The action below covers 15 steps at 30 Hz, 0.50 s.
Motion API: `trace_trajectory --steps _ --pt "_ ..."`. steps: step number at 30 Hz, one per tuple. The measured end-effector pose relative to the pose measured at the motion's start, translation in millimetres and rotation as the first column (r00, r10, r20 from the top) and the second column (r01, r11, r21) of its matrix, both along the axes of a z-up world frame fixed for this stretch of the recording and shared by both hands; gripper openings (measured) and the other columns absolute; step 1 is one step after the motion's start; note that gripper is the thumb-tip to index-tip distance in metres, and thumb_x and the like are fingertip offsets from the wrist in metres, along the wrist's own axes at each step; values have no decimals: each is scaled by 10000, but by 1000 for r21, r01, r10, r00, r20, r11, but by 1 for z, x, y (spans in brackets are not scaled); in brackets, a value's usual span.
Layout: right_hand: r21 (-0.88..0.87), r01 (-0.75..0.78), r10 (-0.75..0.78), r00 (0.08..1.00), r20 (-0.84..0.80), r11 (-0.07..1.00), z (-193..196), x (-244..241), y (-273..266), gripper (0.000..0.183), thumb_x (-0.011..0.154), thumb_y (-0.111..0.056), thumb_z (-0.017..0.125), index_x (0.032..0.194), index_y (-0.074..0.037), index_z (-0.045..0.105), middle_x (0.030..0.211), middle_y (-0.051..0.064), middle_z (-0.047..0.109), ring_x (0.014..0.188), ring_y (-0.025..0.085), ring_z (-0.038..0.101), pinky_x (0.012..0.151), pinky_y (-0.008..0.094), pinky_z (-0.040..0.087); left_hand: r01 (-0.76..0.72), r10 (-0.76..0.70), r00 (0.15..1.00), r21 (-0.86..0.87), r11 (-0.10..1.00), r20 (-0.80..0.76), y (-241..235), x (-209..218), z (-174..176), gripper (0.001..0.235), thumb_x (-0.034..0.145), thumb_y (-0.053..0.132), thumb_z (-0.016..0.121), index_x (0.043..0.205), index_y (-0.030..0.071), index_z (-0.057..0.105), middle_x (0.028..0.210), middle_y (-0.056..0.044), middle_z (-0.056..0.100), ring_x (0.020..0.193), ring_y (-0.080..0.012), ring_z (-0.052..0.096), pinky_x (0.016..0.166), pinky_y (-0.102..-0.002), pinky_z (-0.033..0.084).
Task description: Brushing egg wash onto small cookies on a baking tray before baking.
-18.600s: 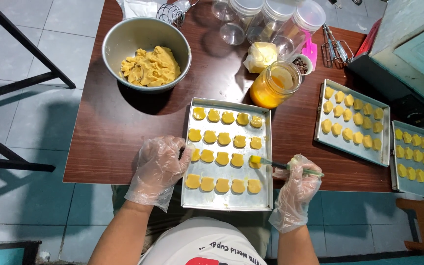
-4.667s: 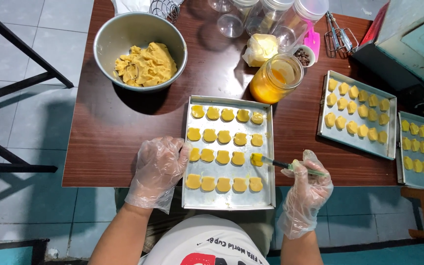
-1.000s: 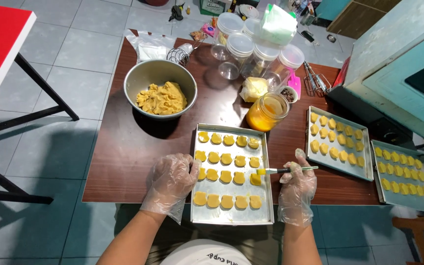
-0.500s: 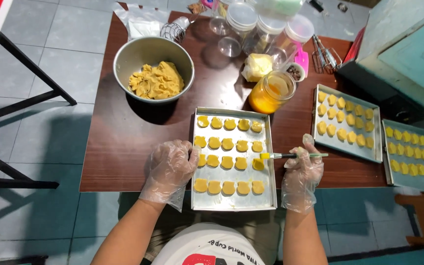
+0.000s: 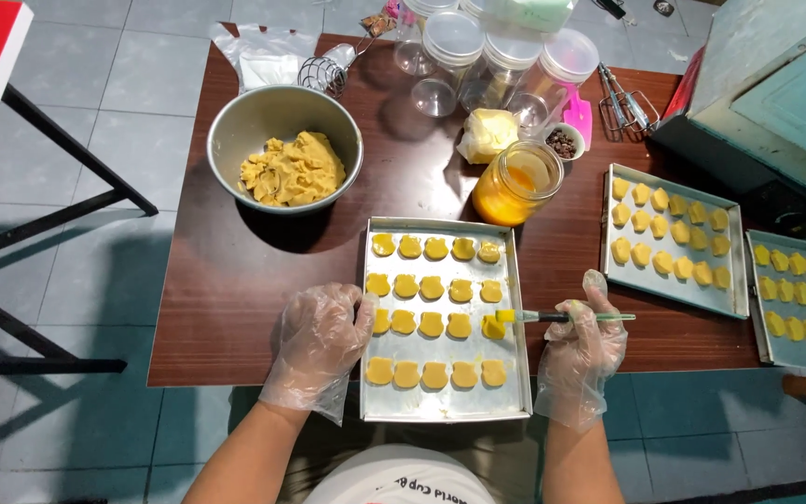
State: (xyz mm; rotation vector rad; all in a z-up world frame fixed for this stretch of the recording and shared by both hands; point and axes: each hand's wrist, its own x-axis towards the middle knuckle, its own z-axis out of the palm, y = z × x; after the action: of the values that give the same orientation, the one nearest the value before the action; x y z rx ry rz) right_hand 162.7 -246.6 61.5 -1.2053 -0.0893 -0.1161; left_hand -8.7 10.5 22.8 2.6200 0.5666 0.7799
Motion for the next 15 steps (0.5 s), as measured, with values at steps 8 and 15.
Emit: trace_trajectory --steps 8,15 --pt "-10 -44 43 999 -12 999 -1 2 -3 330 916 16 633 1237 -38 686 743 151 662 494 73 561 412 163 514 -41 42 999 43 998 -23 -4 -1 1 329 892 474 615 675 226 636 547 -26 573 575 -273 664 511 -401 518" --pt "47 -42 40 999 30 998 -4 0 -2 345 896 34 597 1232 14 673 830 173 708 553 83 630 423 129 527 -74 75 997 63 995 -4 -3 -1 -8 317 878 474 621 682 227 644 550 -36 572 585 -288 664 562 -424 508"
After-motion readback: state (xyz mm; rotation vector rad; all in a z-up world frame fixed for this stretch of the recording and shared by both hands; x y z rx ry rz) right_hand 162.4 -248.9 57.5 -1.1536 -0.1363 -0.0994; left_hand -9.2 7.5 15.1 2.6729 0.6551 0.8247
